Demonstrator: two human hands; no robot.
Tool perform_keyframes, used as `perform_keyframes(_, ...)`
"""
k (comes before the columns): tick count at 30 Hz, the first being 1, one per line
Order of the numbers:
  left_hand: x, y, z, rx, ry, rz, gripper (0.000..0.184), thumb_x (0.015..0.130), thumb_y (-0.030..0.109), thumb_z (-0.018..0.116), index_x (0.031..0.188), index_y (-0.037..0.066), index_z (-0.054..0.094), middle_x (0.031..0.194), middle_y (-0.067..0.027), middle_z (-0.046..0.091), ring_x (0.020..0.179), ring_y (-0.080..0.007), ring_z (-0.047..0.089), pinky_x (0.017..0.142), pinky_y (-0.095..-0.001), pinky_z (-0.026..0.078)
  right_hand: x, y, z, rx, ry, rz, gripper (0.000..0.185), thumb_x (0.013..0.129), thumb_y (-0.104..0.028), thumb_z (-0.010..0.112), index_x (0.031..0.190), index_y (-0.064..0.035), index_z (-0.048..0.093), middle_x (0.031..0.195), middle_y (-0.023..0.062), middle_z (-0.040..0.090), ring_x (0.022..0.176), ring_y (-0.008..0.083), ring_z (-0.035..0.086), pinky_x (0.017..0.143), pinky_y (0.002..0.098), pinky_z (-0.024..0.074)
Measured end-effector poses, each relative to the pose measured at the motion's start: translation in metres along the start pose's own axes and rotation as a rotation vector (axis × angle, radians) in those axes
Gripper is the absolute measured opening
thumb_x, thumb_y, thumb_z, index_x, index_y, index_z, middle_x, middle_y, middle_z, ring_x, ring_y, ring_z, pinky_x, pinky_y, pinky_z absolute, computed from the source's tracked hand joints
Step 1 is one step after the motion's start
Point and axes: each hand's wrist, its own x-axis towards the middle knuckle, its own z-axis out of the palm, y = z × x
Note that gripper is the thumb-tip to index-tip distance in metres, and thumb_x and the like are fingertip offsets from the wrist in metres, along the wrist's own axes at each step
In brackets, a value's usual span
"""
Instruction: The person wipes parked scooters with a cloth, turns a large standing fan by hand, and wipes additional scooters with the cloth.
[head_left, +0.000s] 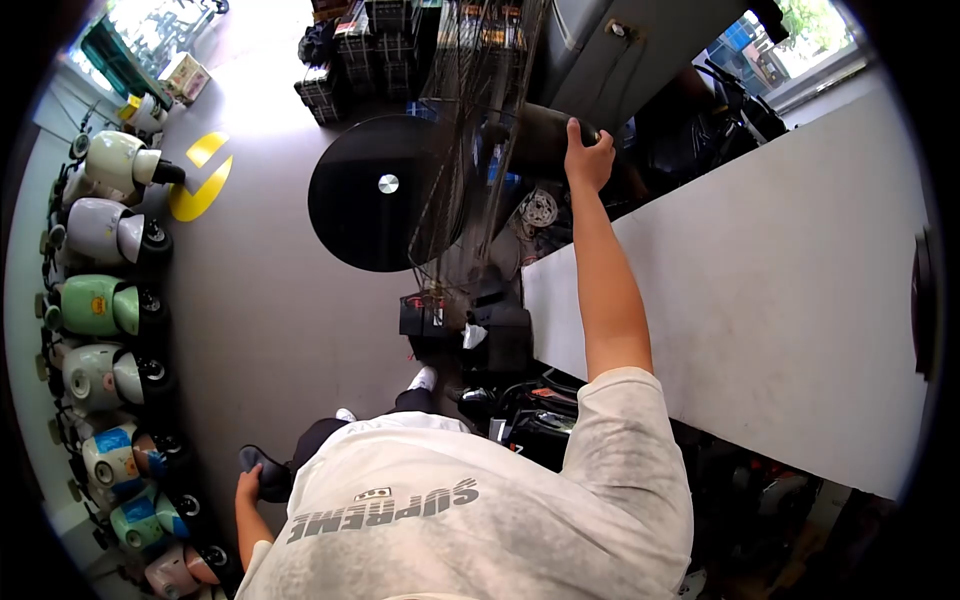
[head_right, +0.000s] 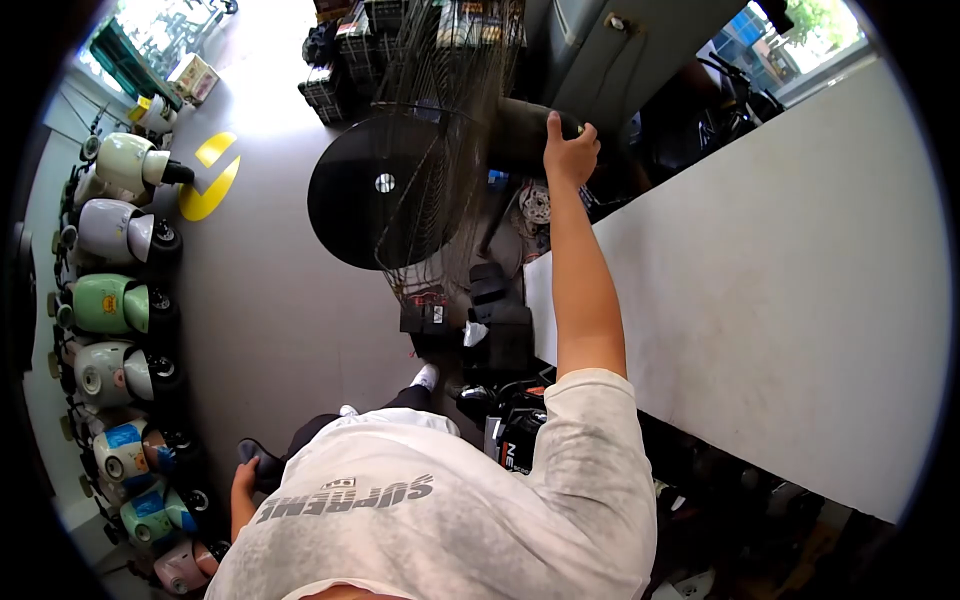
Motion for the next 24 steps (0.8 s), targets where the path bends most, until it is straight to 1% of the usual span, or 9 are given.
perform_keyframes(8,-0.027,-0.015,-0.013,-0.084,0.019,-0.053,0.079,0.088,0.041,0.071,0.133,-0.019,0.046,0.123,-0.0321,0.061,0.107,-0.0379,0.067,0.088,-0.0438,0.054,0.075,0.035,0.038,0.051,-0.179,-0.292,0.084,0.081,-0.073,0.063,0.133,-0.0068,0.059,0.131,0.0192,0.061,0.12,0.0372,0.059,0.1,0.0454,0.0485)
perform_keyframes(11,-0.037,-0.029,-0.024,-0.044,0.038,-0.071,0.076,0.088,0.039,0.07,0.131,-0.019,0.048,0.122,-0.0317,0.062,0.106,-0.0367,0.067,0.087,-0.0443,0.054,0.12,0.09,0.095,-0.068,-0.18,-0.708,0.048,0.101,-0.028,0.056,0.144,-0.0082,0.054,0.14,0.016,0.057,0.122,0.0319,0.059,0.105,0.0471,0.0475)
perform_keyframes(13,-0.044,-0.031,-0.032,0.012,0.052,-0.068,0.075,0.089,0.039,0.07,0.131,-0.019,0.049,0.122,-0.0313,0.062,0.106,-0.036,0.067,0.086,-0.0445,0.054,0.139,0.101,0.116,-0.125,-0.205,-0.721,0.05,0.099,-0.016,0.053,0.148,-0.0069,0.048,0.142,0.0142,0.054,0.126,0.034,0.055,0.106,0.0465,0.0469)
perform_keyframes(16,-0.048,-0.038,-0.039,-0.101,-0.012,-0.042,0.065,0.09,0.036,0.069,0.125,-0.016,0.057,0.113,-0.0267,0.067,0.1,-0.0344,0.069,0.085,-0.0438,0.055,0.13,0.08,0.095,-0.187,-0.21,-0.702,0.052,0.099,-0.013,0.053,0.149,-0.0025,0.045,0.14,0.0161,0.055,0.128,0.0318,0.053,0.112,0.0416,0.0407)
perform_keyframes(18,-0.055,-0.038,-0.045,-0.002,0.072,0.026,0.061,0.09,0.035,0.068,0.123,-0.015,0.059,0.109,-0.0245,0.069,0.097,-0.034,0.069,0.086,-0.0436,0.055,0.096,0.061,0.05,0.616,-0.102,-0.153,0.059,0.095,-0.038,0.059,0.137,0.0037,0.053,0.132,0.0203,0.059,0.122,0.0303,0.058,0.102,0.0387,0.0451)
perform_keyframes(19,-0.058,-0.037,-0.052,0.083,0.057,0.059,0.06,0.09,0.035,0.068,0.123,-0.015,0.059,0.111,-0.0244,0.069,0.099,-0.0339,0.069,0.087,-0.0435,0.055,0.076,0.082,0.039,0.993,0.037,-0.024,0.054,0.095,-0.029,0.056,0.134,0.0086,0.053,0.123,0.0176,0.061,0.114,0.0259,0.059,0.1,0.0365,0.0446)
perform_keyframes(20,-0.061,-0.035,-0.058,0.159,0.047,0.092,0.06,0.091,0.035,0.068,0.123,-0.015,0.059,0.113,-0.0243,0.068,0.1,-0.0339,0.068,0.088,-0.0434,0.055,0.052,0.1,0.022,0.946,0.041,0.124,0.042,0.094,-0.02,0.057,0.126,0.0063,0.057,0.113,0.0137,0.063,0.104,0.0241,0.06,0.097,0.0352,0.0454)
perform_keyframes(22,-0.112,0.01,-0.056,0.094,-0.013,0.034,0.062,0.09,0.034,0.068,0.125,-0.015,0.058,0.119,-0.0253,0.066,0.106,-0.0335,0.067,0.092,-0.0415,0.053,0.014,0.189,0.075,0.713,0.128,0.051,0.023,0.087,-0.002,0.054,0.11,0.0008,0.059,0.105,0.0103,0.063,0.098,0.0219,0.06,0.092,0.0339,0.0477)
perform_keyframes(24,-0.098,-0.002,-0.072,0.217,0.025,0.036,0.064,0.089,0.04,0.068,0.122,-0.014,0.061,0.119,-0.0278,0.066,0.11,-0.035,0.066,0.094,-0.0411,0.052,-0.058,0.219,0.105,0.63,-0.154,-0.023,0.038,0.082,-0.001,0.056,0.12,-0.0012,0.057,0.114,0.0132,0.062,0.104,0.0254,0.061,0.096,0.0352,0.0479)
